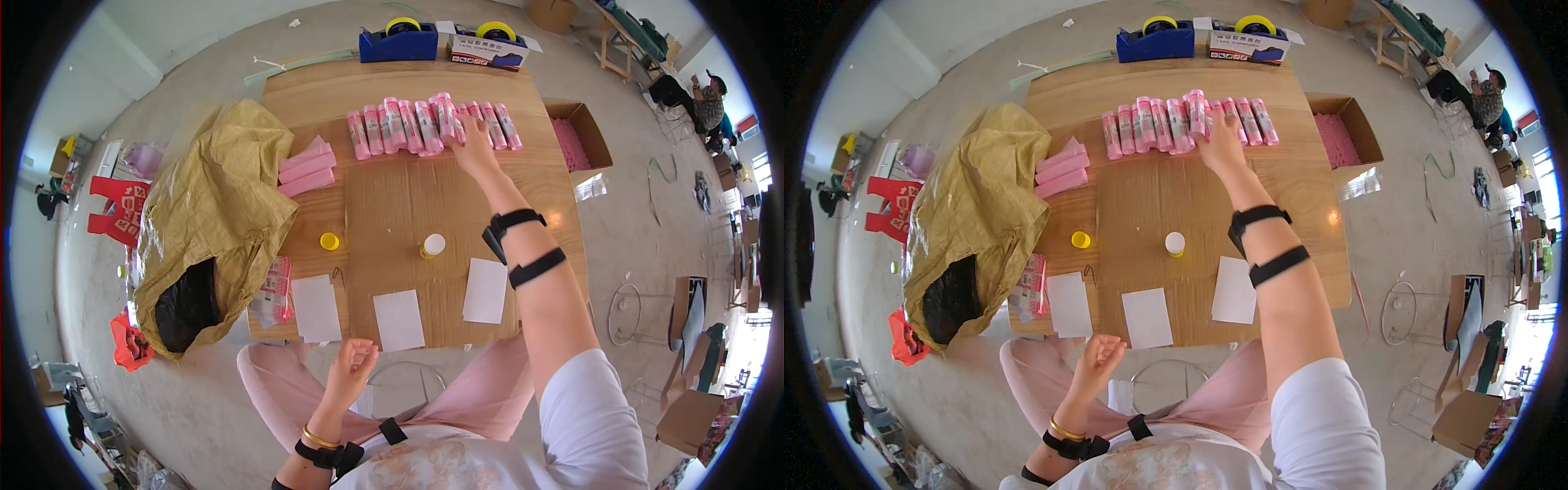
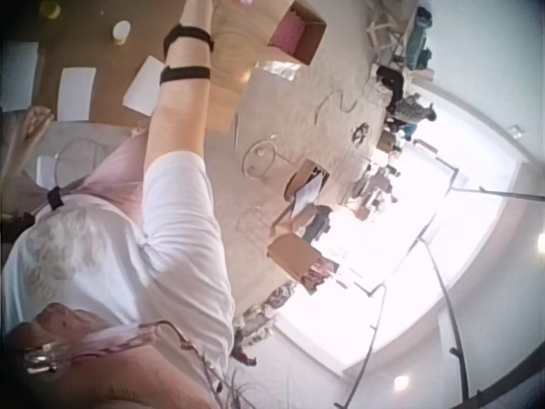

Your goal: Applying adhesive labels or wrap around small cylindrical pink plastic containers.

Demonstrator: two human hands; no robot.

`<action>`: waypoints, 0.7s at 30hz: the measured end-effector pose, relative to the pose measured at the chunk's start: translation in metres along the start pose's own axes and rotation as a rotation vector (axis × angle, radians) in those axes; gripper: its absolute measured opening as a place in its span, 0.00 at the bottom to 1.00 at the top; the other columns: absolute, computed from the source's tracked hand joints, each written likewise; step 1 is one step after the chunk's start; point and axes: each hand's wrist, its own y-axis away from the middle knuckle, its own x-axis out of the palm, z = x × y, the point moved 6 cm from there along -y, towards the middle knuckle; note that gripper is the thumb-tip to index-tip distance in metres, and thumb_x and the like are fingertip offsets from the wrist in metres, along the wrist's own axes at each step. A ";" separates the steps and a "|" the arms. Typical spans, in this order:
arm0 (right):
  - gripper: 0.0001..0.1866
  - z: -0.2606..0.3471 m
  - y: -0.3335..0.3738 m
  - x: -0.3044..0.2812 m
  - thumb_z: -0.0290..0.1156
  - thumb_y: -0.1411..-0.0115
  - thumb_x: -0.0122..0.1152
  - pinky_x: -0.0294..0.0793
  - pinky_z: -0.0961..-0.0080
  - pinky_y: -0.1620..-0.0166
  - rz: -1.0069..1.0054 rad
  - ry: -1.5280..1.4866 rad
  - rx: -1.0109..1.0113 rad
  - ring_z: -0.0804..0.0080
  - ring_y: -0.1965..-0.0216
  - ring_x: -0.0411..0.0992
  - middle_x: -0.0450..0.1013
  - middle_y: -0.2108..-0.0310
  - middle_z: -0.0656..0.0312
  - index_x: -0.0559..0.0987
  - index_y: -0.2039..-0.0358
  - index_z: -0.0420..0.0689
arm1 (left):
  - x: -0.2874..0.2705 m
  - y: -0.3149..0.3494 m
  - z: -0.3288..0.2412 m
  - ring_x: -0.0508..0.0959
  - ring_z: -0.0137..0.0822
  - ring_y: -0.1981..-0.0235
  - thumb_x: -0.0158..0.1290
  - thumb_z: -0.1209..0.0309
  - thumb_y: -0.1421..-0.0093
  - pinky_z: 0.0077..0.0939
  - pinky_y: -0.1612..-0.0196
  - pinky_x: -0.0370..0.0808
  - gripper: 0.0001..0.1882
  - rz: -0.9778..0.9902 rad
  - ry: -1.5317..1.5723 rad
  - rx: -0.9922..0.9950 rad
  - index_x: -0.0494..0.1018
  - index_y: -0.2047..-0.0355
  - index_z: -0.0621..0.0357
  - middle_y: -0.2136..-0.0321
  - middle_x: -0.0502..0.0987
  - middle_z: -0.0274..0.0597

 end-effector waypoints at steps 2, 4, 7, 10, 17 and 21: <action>0.25 0.005 0.021 -0.027 0.35 0.47 0.61 0.70 0.59 0.54 -0.113 0.045 -0.107 0.44 0.58 0.68 0.60 0.53 0.42 0.64 0.50 0.44 | 0.003 -0.001 -0.003 0.77 0.30 0.64 0.51 0.65 0.39 0.20 0.63 0.72 0.15 0.006 0.030 -0.014 0.67 0.59 0.65 0.65 0.77 0.44; 0.18 0.020 0.057 -0.046 0.32 0.45 0.59 0.72 0.65 0.59 0.011 -0.200 0.024 0.53 0.63 0.70 0.62 0.54 0.47 0.69 0.56 0.42 | 0.000 0.000 -0.004 0.77 0.31 0.63 0.51 0.65 0.39 0.21 0.62 0.72 0.15 -0.006 0.056 -0.034 0.67 0.59 0.66 0.64 0.77 0.44; 0.09 0.031 0.131 -0.071 0.29 0.44 0.56 0.71 0.72 0.64 0.126 -0.306 0.090 0.66 0.67 0.71 0.70 0.64 0.56 0.72 0.63 0.41 | 0.006 -0.002 -0.003 0.76 0.31 0.62 0.51 0.67 0.39 0.22 0.61 0.73 0.16 0.046 0.299 -0.241 0.67 0.56 0.67 0.64 0.77 0.43; 0.06 0.043 0.215 -0.077 0.29 0.43 0.55 0.70 0.77 0.64 0.357 -0.452 0.243 0.72 0.67 0.71 0.73 0.69 0.61 0.75 0.66 0.41 | 0.017 -0.007 0.005 0.75 0.30 0.60 0.51 0.69 0.39 0.24 0.61 0.73 0.17 0.117 0.439 -0.386 0.66 0.53 0.66 0.62 0.76 0.43; 0.08 0.024 0.294 -0.091 0.27 0.41 0.53 0.70 0.78 0.63 0.202 -0.549 0.405 0.73 0.65 0.72 0.74 0.65 0.59 0.76 0.63 0.39 | 0.011 0.002 -0.001 0.74 0.31 0.57 0.51 0.66 0.40 0.26 0.59 0.72 0.20 -0.036 0.178 -0.177 0.65 0.51 0.65 0.58 0.73 0.44; 0.08 0.010 0.295 -0.106 0.27 0.40 0.53 0.70 0.82 0.63 0.129 -0.519 0.408 0.78 0.66 0.71 0.75 0.66 0.61 0.76 0.62 0.38 | 0.016 0.000 0.011 0.74 0.34 0.56 0.51 0.67 0.40 0.30 0.57 0.72 0.19 0.024 0.387 -0.329 0.66 0.52 0.65 0.57 0.73 0.44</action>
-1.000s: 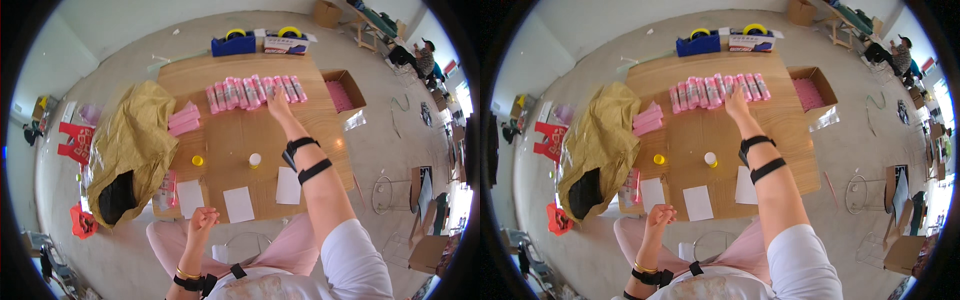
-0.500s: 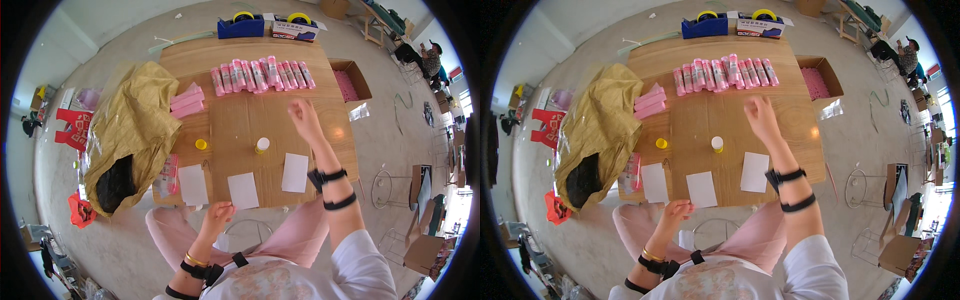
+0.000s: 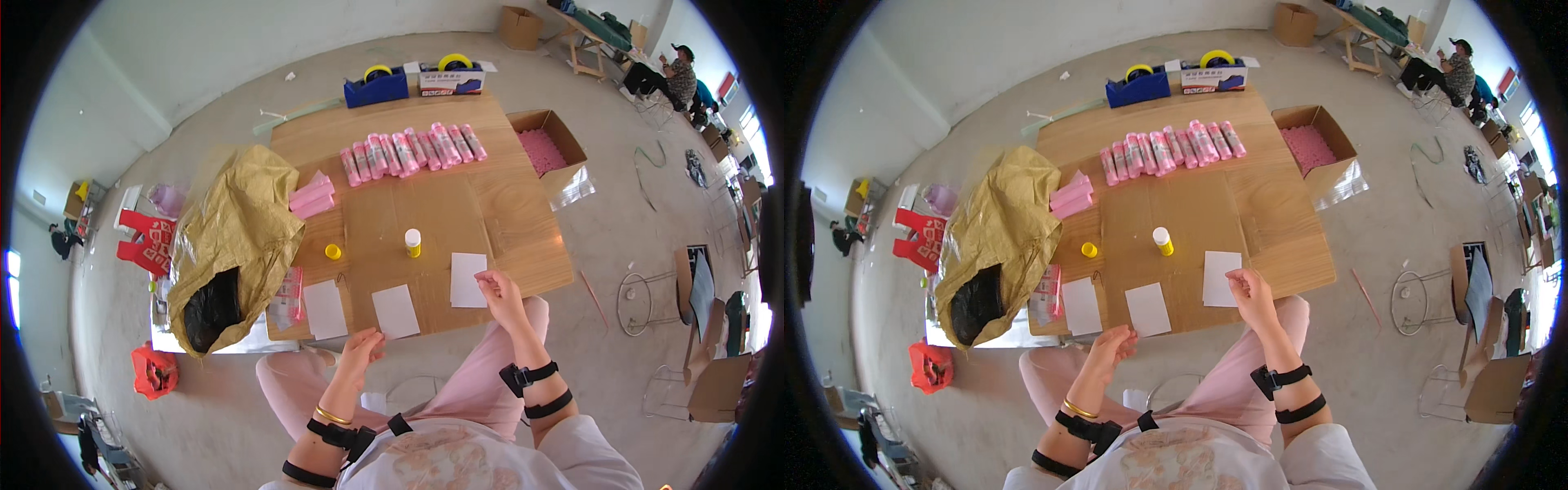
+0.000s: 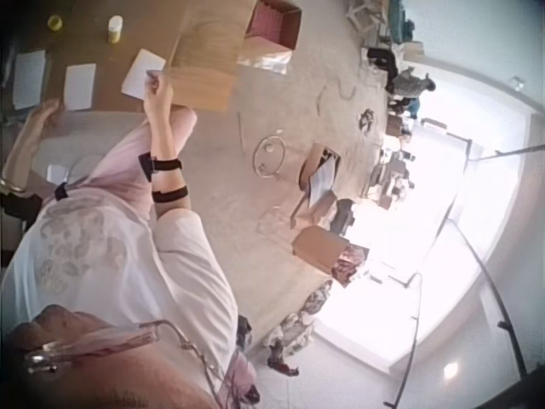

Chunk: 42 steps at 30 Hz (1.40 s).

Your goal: Applying adhesive labels or wrap around small cylindrical pink plastic containers.

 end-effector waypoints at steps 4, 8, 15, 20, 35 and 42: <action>0.08 0.008 -0.004 -0.010 0.27 0.39 0.52 0.70 0.82 0.64 -0.046 0.009 -0.062 0.79 0.66 0.71 0.74 0.67 0.62 0.76 0.63 0.38 | 0.003 -0.006 -0.001 0.74 0.33 0.59 0.51 0.66 0.40 0.30 0.58 0.72 0.17 0.029 0.120 -0.036 0.68 0.54 0.63 0.59 0.74 0.44; 0.07 0.016 -0.001 -0.003 0.27 0.41 0.53 0.70 0.80 0.65 -0.020 0.016 -0.068 0.76 0.67 0.70 0.73 0.68 0.61 0.76 0.64 0.39 | 0.009 -0.016 -0.003 0.74 0.28 0.69 0.52 0.64 0.41 0.24 0.66 0.72 0.11 0.052 0.122 -0.047 0.72 0.64 0.60 0.70 0.75 0.38; 0.06 0.075 0.018 0.061 0.26 0.42 0.54 0.70 0.78 0.65 0.219 0.026 -0.223 0.71 0.69 0.71 0.72 0.69 0.59 0.77 0.65 0.40 | 0.025 -0.026 -0.018 0.74 0.25 0.73 0.52 0.65 0.41 0.20 0.67 0.73 0.10 0.076 -0.090 0.066 0.74 0.67 0.58 0.73 0.75 0.35; 0.06 0.119 -0.002 0.103 0.24 0.41 0.53 0.70 0.77 0.64 0.263 -0.102 -0.276 0.70 0.66 0.71 0.71 0.68 0.59 0.75 0.65 0.40 | 0.024 -0.019 -0.029 0.73 0.31 0.59 0.52 0.68 0.42 0.31 0.52 0.70 0.11 0.183 0.379 0.143 0.72 0.61 0.59 0.63 0.75 0.38; 0.17 0.060 -0.075 0.084 0.45 0.48 0.60 0.71 0.65 0.66 0.284 0.583 0.000 0.57 0.70 0.74 0.75 0.75 0.55 0.77 0.73 0.42 | 0.019 -0.020 -0.026 0.71 0.31 0.52 0.54 0.68 0.43 0.37 0.45 0.63 0.10 0.362 0.532 0.201 0.74 0.60 0.52 0.58 0.75 0.32; 0.14 0.108 -0.104 0.113 0.41 0.49 0.60 0.71 0.64 0.66 0.240 0.675 -0.080 0.56 0.69 0.73 0.74 0.74 0.55 0.75 0.73 0.42 | 0.021 -0.008 -0.028 0.72 0.24 0.58 0.57 0.71 0.44 0.25 0.49 0.65 0.10 0.405 0.415 0.346 0.75 0.60 0.55 0.60 0.76 0.29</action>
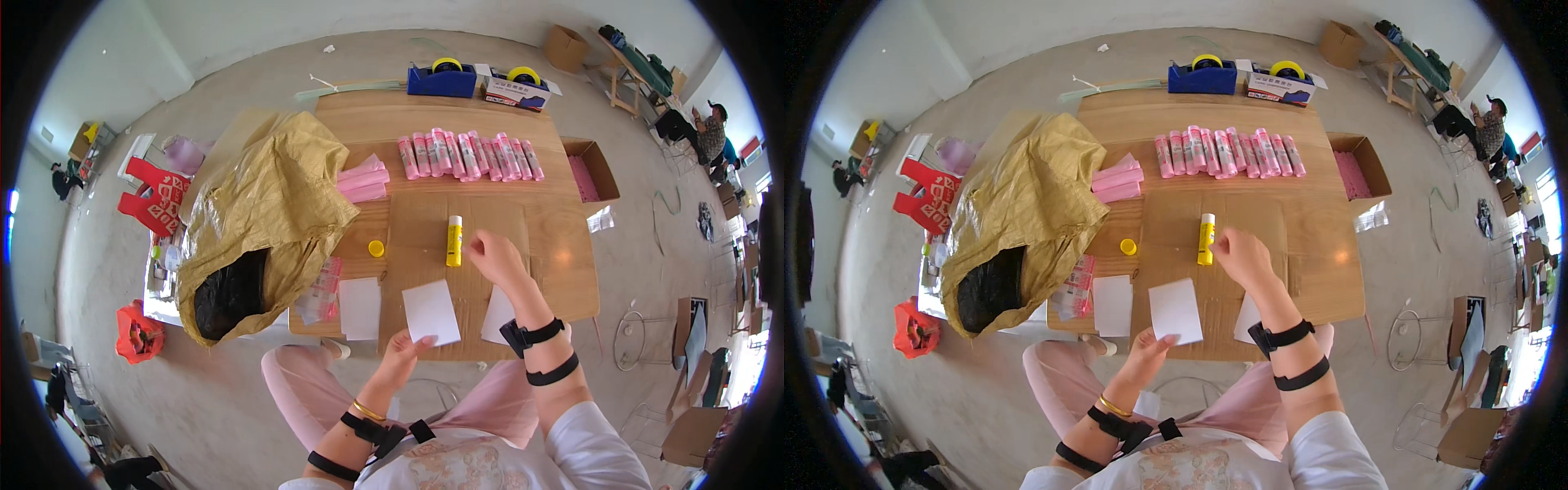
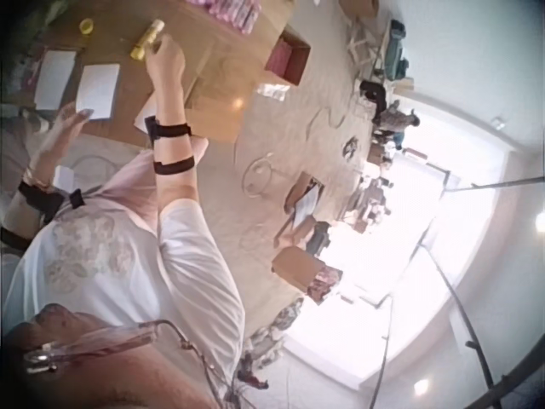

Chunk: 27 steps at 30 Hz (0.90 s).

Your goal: Applying adhesive labels or wrap around small cylindrical pink plastic containers.

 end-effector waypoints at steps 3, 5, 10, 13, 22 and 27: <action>0.10 0.050 -0.035 0.005 0.36 0.50 0.59 0.71 0.63 0.61 -0.090 -0.085 -0.236 0.56 0.64 0.72 0.73 0.71 0.56 0.75 0.70 0.44 | -0.007 0.013 0.005 0.73 0.24 0.60 0.57 0.74 0.45 0.21 0.53 0.68 0.12 -0.131 -0.108 -0.052 0.73 0.59 0.58 0.61 0.76 0.30; 0.10 0.088 -0.061 0.025 0.33 0.50 0.58 0.70 0.64 0.57 -0.116 -0.010 -0.374 0.56 0.59 0.70 0.72 0.66 0.55 0.76 0.68 0.43 | -0.021 0.025 0.006 0.74 0.25 0.60 0.56 0.76 0.45 0.22 0.56 0.70 0.14 -0.209 -0.134 -0.053 0.71 0.58 0.60 0.62 0.75 0.32; 0.11 0.124 -0.124 0.079 0.30 0.50 0.57 0.68 0.64 0.53 -0.191 -0.016 -0.580 0.56 0.53 0.66 0.70 0.59 0.54 0.76 0.65 0.43 | -0.025 0.034 -0.016 0.75 0.31 0.61 0.53 0.78 0.44 0.26 0.61 0.76 0.17 -0.279 -0.076 -0.069 0.65 0.55 0.64 0.62 0.74 0.40; 0.13 0.142 -0.138 0.100 0.29 0.51 0.58 0.67 0.64 0.50 -0.165 0.141 -0.550 0.58 0.50 0.64 0.68 0.56 0.57 0.75 0.62 0.44 | -0.041 0.046 -0.029 0.76 0.33 0.61 0.52 0.78 0.44 0.30 0.61 0.78 0.19 -0.345 -0.136 -0.031 0.61 0.53 0.64 0.60 0.73 0.43; 0.18 0.127 -0.114 0.083 0.34 0.51 0.63 0.69 0.63 0.55 -0.067 0.174 -0.365 0.56 0.55 0.69 0.71 0.59 0.52 0.72 0.60 0.41 | -0.047 0.053 -0.055 0.76 0.35 0.60 0.51 0.79 0.43 0.31 0.61 0.78 0.23 -0.367 -0.128 0.053 0.56 0.48 0.60 0.56 0.70 0.41; 0.17 0.103 -0.019 0.018 0.32 0.46 0.62 0.69 0.77 0.72 0.212 -0.617 -0.239 0.76 0.75 0.69 0.73 0.72 0.61 0.69 0.60 0.38 | -0.014 0.052 -0.086 0.75 0.34 0.56 0.47 0.80 0.41 0.28 0.59 0.78 0.29 -0.301 -0.177 0.191 0.52 0.41 0.60 0.53 0.69 0.42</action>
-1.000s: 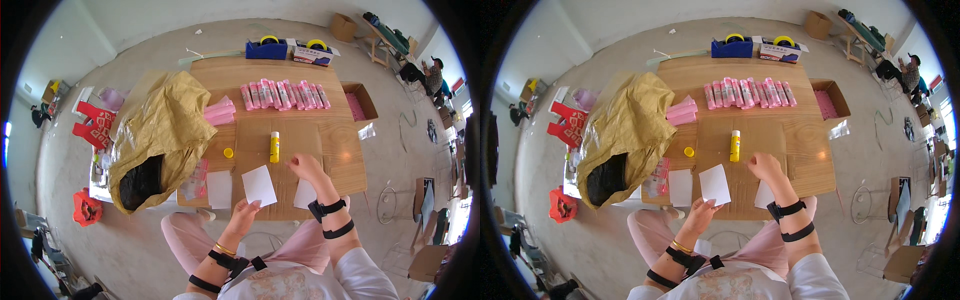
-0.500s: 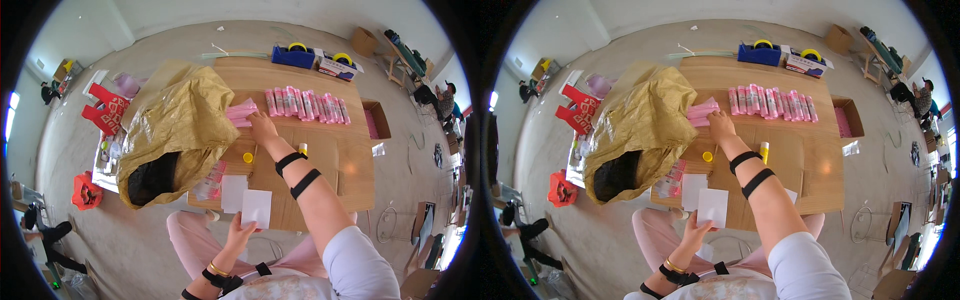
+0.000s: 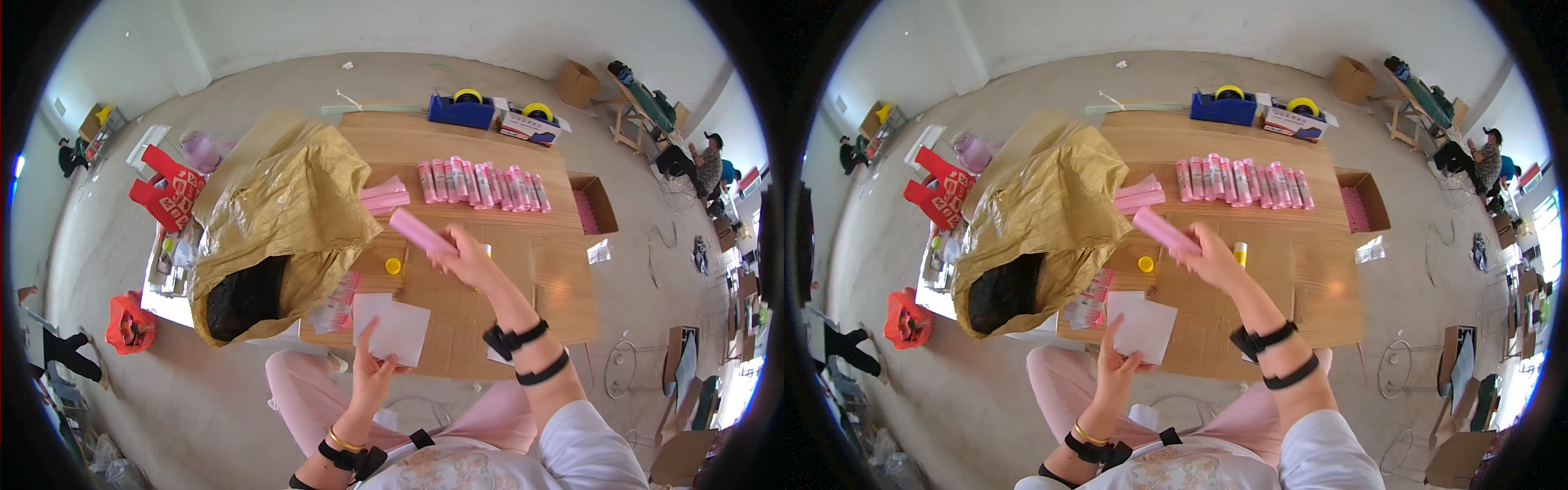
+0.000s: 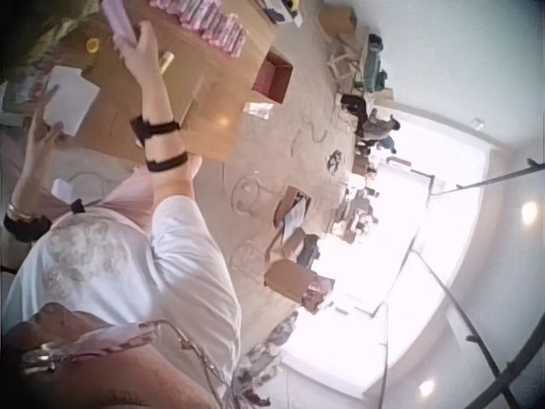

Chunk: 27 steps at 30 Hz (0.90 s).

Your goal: Applying adhesive labels or wrap around small cylindrical pink plastic containers.

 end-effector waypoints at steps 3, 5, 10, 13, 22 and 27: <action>0.17 0.024 0.081 -0.004 0.30 0.44 0.60 0.68 0.80 0.72 0.194 -0.146 0.011 0.81 0.76 0.67 0.72 0.72 0.63 0.70 0.55 0.38 | 0.025 -0.002 -0.005 0.74 0.32 0.57 0.49 0.77 0.40 0.27 0.56 0.76 0.21 0.162 -0.131 0.015 0.62 0.45 0.63 0.53 0.70 0.43; 0.17 0.038 0.123 -0.004 0.29 0.44 0.59 0.67 0.81 0.72 0.161 -0.130 -0.127 0.82 0.76 0.66 0.72 0.72 0.64 0.71 0.55 0.39 | 0.053 0.005 -0.026 0.75 0.32 0.57 0.49 0.75 0.40 0.28 0.55 0.75 0.19 0.186 -0.039 0.057 0.65 0.48 0.64 0.53 0.71 0.44; 0.14 0.063 0.188 -0.009 0.31 0.42 0.58 0.64 0.86 0.73 0.125 -0.149 -0.275 0.86 0.74 0.65 0.70 0.72 0.67 0.73 0.56 0.40 | 0.088 0.030 -0.051 0.74 0.29 0.57 0.52 0.71 0.40 0.26 0.52 0.72 0.16 0.158 -0.026 0.142 0.71 0.55 0.68 0.57 0.75 0.43; 0.14 0.057 0.213 -0.010 0.32 0.41 0.57 0.62 0.89 0.74 0.211 -0.703 0.009 0.87 0.73 0.64 0.69 0.73 0.69 0.73 0.55 0.43 | 0.108 0.052 -0.061 0.74 0.28 0.58 0.53 0.71 0.41 0.25 0.53 0.72 0.15 0.251 0.009 0.267 0.71 0.56 0.68 0.59 0.76 0.42; 0.13 0.115 0.274 -0.040 0.27 0.40 0.55 0.66 0.86 0.69 -0.170 -0.232 -0.446 0.80 0.70 0.67 0.70 0.68 0.67 0.73 0.54 0.42 | 0.123 0.099 -0.067 0.76 0.31 0.59 0.53 0.74 0.41 0.27 0.60 0.77 0.16 0.228 0.023 0.227 0.69 0.53 0.65 0.58 0.75 0.42; 0.16 0.133 0.298 -0.050 0.23 0.43 0.56 0.67 0.76 0.56 -0.377 0.001 -0.672 0.67 0.61 0.70 0.70 0.64 0.56 0.71 0.54 0.39 | 0.159 0.140 -0.100 0.76 0.40 0.55 0.45 0.79 0.41 0.36 0.58 0.78 0.31 0.302 0.055 0.399 0.49 0.38 0.57 0.50 0.69 0.48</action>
